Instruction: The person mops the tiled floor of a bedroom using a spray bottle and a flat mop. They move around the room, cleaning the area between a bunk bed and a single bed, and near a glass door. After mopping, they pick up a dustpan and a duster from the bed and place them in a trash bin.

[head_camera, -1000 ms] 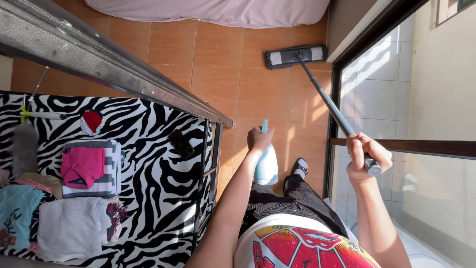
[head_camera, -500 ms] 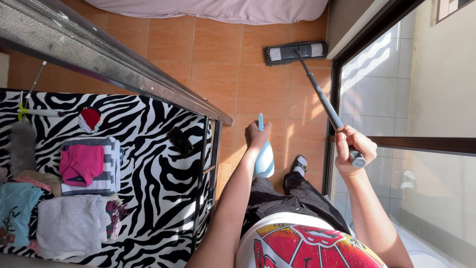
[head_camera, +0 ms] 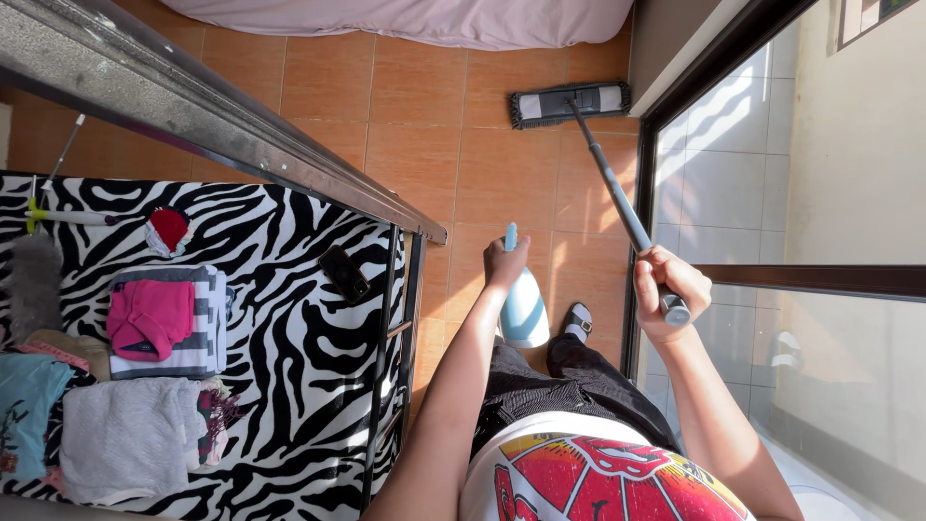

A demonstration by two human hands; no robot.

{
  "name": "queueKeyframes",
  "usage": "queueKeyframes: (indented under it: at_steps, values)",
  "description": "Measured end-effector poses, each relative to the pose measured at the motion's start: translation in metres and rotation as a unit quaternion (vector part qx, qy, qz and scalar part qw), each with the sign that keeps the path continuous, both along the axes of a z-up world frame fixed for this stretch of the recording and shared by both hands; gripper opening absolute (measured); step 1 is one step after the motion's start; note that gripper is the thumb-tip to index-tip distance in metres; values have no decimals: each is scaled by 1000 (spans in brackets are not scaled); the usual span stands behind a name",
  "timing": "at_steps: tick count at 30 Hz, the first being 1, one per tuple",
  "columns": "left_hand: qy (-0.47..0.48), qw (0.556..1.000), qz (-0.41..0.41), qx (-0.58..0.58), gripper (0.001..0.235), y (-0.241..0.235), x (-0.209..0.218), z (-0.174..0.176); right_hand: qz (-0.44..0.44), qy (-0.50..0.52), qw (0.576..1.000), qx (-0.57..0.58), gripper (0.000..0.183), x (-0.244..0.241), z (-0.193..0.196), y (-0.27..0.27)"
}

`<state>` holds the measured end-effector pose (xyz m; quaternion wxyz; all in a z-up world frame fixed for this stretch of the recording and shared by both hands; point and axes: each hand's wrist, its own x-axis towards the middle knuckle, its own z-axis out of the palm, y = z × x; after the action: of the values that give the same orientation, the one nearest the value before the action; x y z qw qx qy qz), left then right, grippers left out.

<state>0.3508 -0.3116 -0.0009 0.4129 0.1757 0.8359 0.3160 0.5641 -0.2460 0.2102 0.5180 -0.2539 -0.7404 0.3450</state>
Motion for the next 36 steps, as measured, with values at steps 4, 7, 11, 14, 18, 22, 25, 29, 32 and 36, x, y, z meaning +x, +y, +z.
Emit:
queueKeyframes:
  at_steps: [4,7,11,14,18,22,25,29,32,36]
  values:
    - [50,984,15,171,37,1,11,-23,6,1,1000,6,34,-3,1,-3]
    - [90,992,-2,83,39,11,18,-5,14,7,1000,13,33,-6,2,-5]
    - [71,991,-4,111,40,19,19,-19,18,5,1000,12,32,-7,0,-7]
    - [74,988,-22,133,40,23,21,-10,17,6,1000,11,31,-3,-3,-9]
    - [42,998,-11,43,48,33,23,23,7,6,1000,10,29,2,-3,-7]
    - [57,985,-12,163,41,33,20,-1,5,11,1000,16,28,4,-4,-6]
    - [73,989,-8,131,42,37,17,6,11,17,1000,11,29,6,-5,-6]
    - [61,991,3,121,41,35,12,2,20,15,1000,7,30,6,-4,-6]
    - [73,988,-8,134,42,31,11,-4,27,16,999,7,31,5,-2,-7]
    - [86,993,15,84,44,29,6,-9,34,19,999,4,31,5,-2,-7]
